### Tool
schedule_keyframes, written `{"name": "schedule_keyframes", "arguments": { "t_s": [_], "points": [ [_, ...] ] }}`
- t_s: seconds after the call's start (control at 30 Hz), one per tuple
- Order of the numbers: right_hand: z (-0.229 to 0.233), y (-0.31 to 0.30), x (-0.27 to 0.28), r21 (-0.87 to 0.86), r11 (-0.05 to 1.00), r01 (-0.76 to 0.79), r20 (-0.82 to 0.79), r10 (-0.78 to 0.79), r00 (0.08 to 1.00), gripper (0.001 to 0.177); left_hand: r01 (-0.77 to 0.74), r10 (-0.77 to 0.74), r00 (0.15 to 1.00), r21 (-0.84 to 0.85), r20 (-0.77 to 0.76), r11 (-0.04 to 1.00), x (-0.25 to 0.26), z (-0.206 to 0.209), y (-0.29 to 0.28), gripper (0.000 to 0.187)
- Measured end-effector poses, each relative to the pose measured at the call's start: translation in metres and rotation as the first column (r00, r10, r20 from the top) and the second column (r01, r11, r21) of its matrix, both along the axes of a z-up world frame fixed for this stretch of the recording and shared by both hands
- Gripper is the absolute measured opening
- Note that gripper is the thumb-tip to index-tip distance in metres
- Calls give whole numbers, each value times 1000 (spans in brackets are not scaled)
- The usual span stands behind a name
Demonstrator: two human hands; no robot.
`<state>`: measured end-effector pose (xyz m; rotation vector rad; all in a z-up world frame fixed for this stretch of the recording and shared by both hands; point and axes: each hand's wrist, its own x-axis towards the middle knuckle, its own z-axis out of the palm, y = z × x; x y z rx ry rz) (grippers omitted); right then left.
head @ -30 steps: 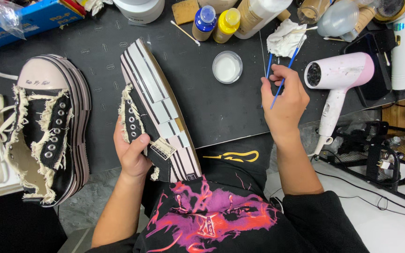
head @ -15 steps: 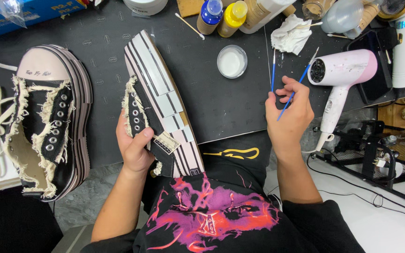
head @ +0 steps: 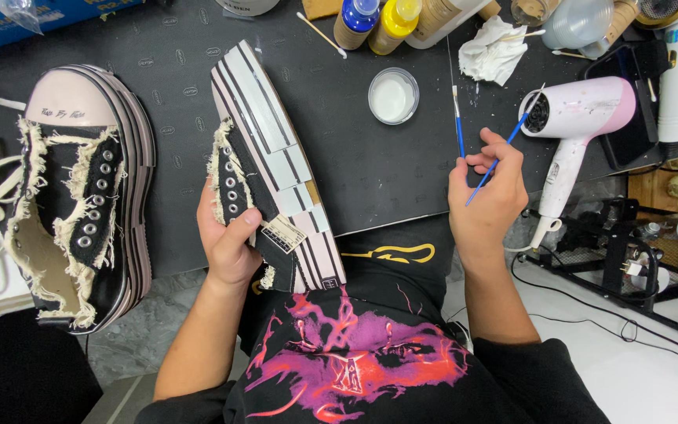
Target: The person uses a hairdryer to dry a distressed black and white sneaker. Then, they use a fine brush to apply white paint to the black stripes on the side of the shoe, carefully filling in the lines.
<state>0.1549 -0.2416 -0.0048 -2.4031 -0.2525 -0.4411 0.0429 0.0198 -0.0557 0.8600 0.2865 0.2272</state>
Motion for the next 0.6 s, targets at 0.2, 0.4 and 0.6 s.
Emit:
{"name": "schedule_keyframes", "arguments": {
  "t_s": [0.2, 0.4, 0.6],
  "points": [
    [-5, -2, 0, -21, 999, 40, 4, -40, 999, 36, -8, 8, 1000, 3, -8, 1000, 0, 1, -1, 70],
    [-26, -16, 12, 46, 991, 125, 180, -131, 975, 35, -21, 21, 1000, 29, -9, 999, 0, -1, 0, 71],
    [-42, -15, 47, 73, 994, 80, 208, -93, 974, 35, -10, 10, 1000, 15, -8, 1000, 0, -1, -1, 70]
  ]
}}
